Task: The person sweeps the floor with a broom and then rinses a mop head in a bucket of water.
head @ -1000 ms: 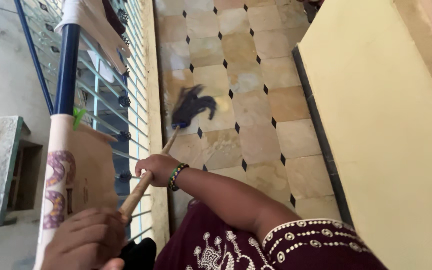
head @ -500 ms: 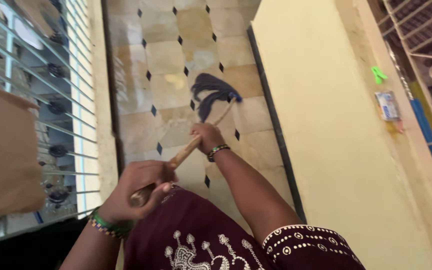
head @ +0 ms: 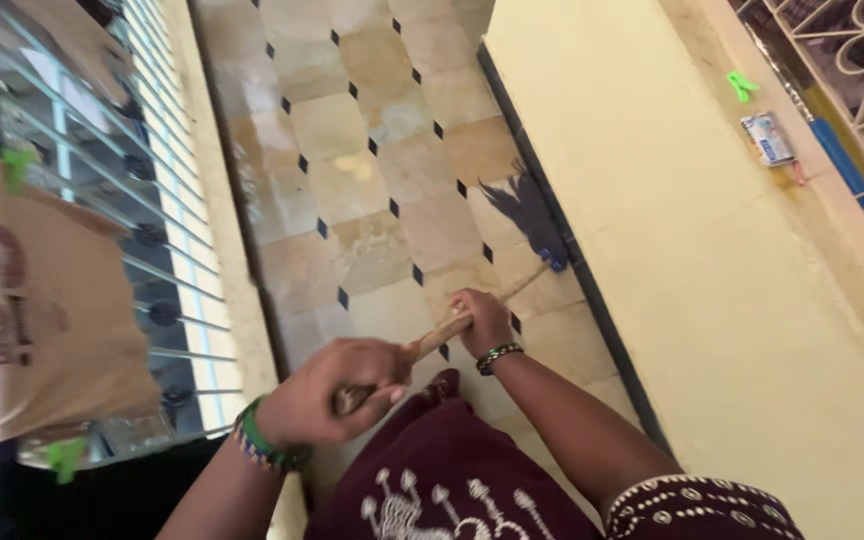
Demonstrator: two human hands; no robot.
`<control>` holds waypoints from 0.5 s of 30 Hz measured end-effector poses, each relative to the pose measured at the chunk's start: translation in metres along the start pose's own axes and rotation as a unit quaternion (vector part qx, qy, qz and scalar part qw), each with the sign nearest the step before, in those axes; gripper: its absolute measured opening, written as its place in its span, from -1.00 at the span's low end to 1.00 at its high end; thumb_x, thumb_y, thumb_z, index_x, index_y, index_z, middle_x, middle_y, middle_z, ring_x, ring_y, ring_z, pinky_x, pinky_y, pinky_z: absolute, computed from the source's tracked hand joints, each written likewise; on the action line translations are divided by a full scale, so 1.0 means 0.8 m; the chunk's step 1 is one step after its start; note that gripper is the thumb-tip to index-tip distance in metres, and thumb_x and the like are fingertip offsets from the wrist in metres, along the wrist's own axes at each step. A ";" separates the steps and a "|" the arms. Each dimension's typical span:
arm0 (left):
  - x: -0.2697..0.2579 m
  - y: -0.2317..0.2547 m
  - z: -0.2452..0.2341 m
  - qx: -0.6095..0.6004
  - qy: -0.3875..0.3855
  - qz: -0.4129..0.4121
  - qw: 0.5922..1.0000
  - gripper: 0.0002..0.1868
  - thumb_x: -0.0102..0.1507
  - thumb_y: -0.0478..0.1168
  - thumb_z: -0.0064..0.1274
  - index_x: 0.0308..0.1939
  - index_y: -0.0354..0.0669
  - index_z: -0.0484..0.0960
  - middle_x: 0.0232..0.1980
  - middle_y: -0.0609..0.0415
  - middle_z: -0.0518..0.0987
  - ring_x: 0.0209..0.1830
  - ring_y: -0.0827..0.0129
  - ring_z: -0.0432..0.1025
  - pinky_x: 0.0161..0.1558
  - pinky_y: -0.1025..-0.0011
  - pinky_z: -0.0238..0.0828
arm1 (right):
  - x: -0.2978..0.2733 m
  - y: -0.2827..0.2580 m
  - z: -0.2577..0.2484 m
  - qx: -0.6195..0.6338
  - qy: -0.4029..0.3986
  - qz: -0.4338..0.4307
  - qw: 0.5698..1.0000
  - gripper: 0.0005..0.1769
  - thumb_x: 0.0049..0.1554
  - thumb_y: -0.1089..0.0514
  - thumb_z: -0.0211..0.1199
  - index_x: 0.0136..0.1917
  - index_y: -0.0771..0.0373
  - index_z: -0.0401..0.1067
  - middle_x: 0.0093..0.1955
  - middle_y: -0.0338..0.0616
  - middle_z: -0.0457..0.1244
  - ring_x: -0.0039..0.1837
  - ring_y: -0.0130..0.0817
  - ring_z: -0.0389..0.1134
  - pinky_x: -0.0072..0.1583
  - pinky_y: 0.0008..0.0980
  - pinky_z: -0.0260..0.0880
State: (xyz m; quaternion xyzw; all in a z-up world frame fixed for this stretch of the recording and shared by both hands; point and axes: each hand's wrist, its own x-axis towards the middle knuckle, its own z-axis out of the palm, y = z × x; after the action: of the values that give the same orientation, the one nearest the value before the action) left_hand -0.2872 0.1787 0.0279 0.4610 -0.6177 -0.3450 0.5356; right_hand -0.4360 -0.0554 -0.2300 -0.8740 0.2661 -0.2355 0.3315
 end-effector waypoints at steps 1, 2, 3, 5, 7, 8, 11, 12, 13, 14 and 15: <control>-0.018 0.012 -0.006 0.034 0.014 -0.024 0.999 -0.80 0.23 -0.41 0.08 -0.44 -0.26 0.38 -0.36 -0.09 0.55 -0.27 0.10 0.54 0.26 0.08 0.51 | 0.007 -0.011 0.016 0.041 -0.030 0.003 0.999 -0.75 -0.03 0.33 0.19 -0.10 0.05 0.47 -0.17 -0.17 0.37 -0.04 -0.12 0.44 0.01 -0.16 0.45; -0.036 0.024 -0.016 0.040 0.015 -0.022 0.999 -0.80 0.23 -0.41 0.08 -0.44 -0.26 0.38 -0.36 -0.09 0.55 -0.27 0.10 0.54 0.26 0.08 0.51 | 0.017 -0.026 0.038 0.044 -0.027 -0.003 0.999 -0.75 -0.03 0.33 0.19 -0.10 0.05 0.47 -0.17 -0.17 0.37 -0.04 -0.12 0.44 0.01 -0.16 0.45; -0.061 0.038 -0.024 0.082 0.027 -0.041 0.995 -0.79 0.23 -0.41 0.08 -0.45 -0.24 0.38 -0.39 -0.09 0.52 -0.28 0.08 0.53 0.27 0.10 0.51 | 0.023 -0.046 0.069 0.010 -0.040 -0.047 0.998 -0.79 -0.01 0.31 0.24 -0.10 0.06 0.47 -0.14 -0.16 0.38 -0.02 -0.08 0.42 0.04 -0.11 0.40; -0.105 0.066 -0.033 0.131 0.046 -0.065 0.988 -0.77 0.22 -0.41 0.09 -0.47 -0.23 0.37 -0.42 -0.08 0.49 -0.29 0.06 0.52 0.28 0.11 0.51 | 0.032 -0.096 0.129 -0.028 -0.079 -0.091 0.992 -0.84 0.03 0.28 0.30 -0.12 0.05 0.47 -0.11 -0.16 0.39 0.02 -0.05 0.39 0.12 -0.02 0.32; -0.146 0.096 -0.034 0.175 0.098 -0.055 0.978 -0.84 0.16 -0.44 0.05 -0.46 -0.24 0.40 -0.36 -0.08 0.55 -0.26 0.05 0.54 0.25 0.06 0.46 | 0.032 -0.148 0.177 -0.025 -0.113 -0.097 0.988 -0.86 0.03 0.27 0.31 -0.14 0.04 0.48 -0.11 -0.18 0.39 0.02 -0.07 0.39 0.18 0.01 0.29; -0.165 0.110 -0.034 0.181 0.105 -0.063 0.976 -0.84 0.16 -0.44 0.05 -0.46 -0.24 0.40 -0.36 -0.08 0.55 -0.26 0.05 0.54 0.25 0.06 0.46 | 0.026 -0.173 0.197 0.018 -0.135 -0.129 0.982 -0.84 0.02 0.25 0.31 -0.11 0.04 0.46 -0.10 -0.18 0.38 0.04 -0.06 0.38 0.18 -0.02 0.30; -0.212 0.152 -0.037 0.260 0.142 -0.053 0.954 -0.87 0.14 -0.40 0.08 -0.44 -0.24 0.43 -0.37 -0.07 0.53 -0.26 0.02 0.53 0.00 0.16 0.55 | 0.001 -0.256 0.234 0.086 -0.177 -0.181 0.964 -0.83 0.05 0.22 0.30 -0.06 0.03 0.44 -0.08 -0.20 0.37 0.07 -0.05 0.38 0.17 -0.06 0.33; -0.227 0.167 -0.038 0.273 0.135 -0.039 0.952 -0.85 0.14 -0.38 0.11 -0.46 -0.22 0.44 -0.40 -0.04 0.52 -0.31 0.04 0.52 -0.12 0.18 0.51 | -0.012 -0.284 0.238 0.107 -0.190 -0.192 0.957 -0.83 0.08 0.21 0.30 -0.04 0.02 0.44 -0.08 -0.21 0.37 0.08 -0.05 0.39 0.17 -0.08 0.35; -0.240 0.180 -0.041 0.288 0.126 -0.024 0.949 -0.83 0.13 -0.36 0.14 -0.48 -0.21 0.44 -0.44 -0.01 0.52 -0.35 0.06 0.52 -0.24 0.21 0.46 | -0.027 -0.311 0.237 0.112 -0.194 -0.200 0.954 -0.83 0.08 0.21 0.30 -0.04 0.02 0.44 -0.08 -0.21 0.37 0.08 -0.05 0.39 0.17 -0.08 0.35; -0.253 0.194 -0.047 0.295 0.132 -0.027 0.946 -0.83 0.13 -0.36 0.14 -0.48 -0.21 0.44 -0.44 -0.01 0.52 -0.35 0.06 0.52 -0.24 0.21 0.46 | -0.047 -0.338 0.234 0.130 -0.213 -0.214 0.945 -0.80 0.03 0.20 0.31 -0.05 0.03 0.44 -0.12 -0.20 0.37 0.04 -0.06 0.40 0.14 -0.05 0.32; -0.267 0.207 -0.054 0.289 0.120 0.036 0.949 -0.80 0.17 -0.33 0.14 -0.47 -0.18 0.41 -0.44 0.02 0.50 -0.37 0.10 0.50 -0.21 0.20 0.50 | -0.061 -0.361 0.229 0.146 -0.230 -0.225 0.935 -0.77 -0.02 0.20 0.32 -0.05 0.04 0.44 -0.16 -0.20 0.38 0.01 -0.07 0.41 0.12 -0.01 0.30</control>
State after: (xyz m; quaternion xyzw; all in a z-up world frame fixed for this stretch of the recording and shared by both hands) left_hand -0.2782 0.4380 0.1150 0.6113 -0.6384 -0.0742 0.4618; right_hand -0.2752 0.2427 -0.1607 -0.8832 -0.0586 -0.1324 0.4461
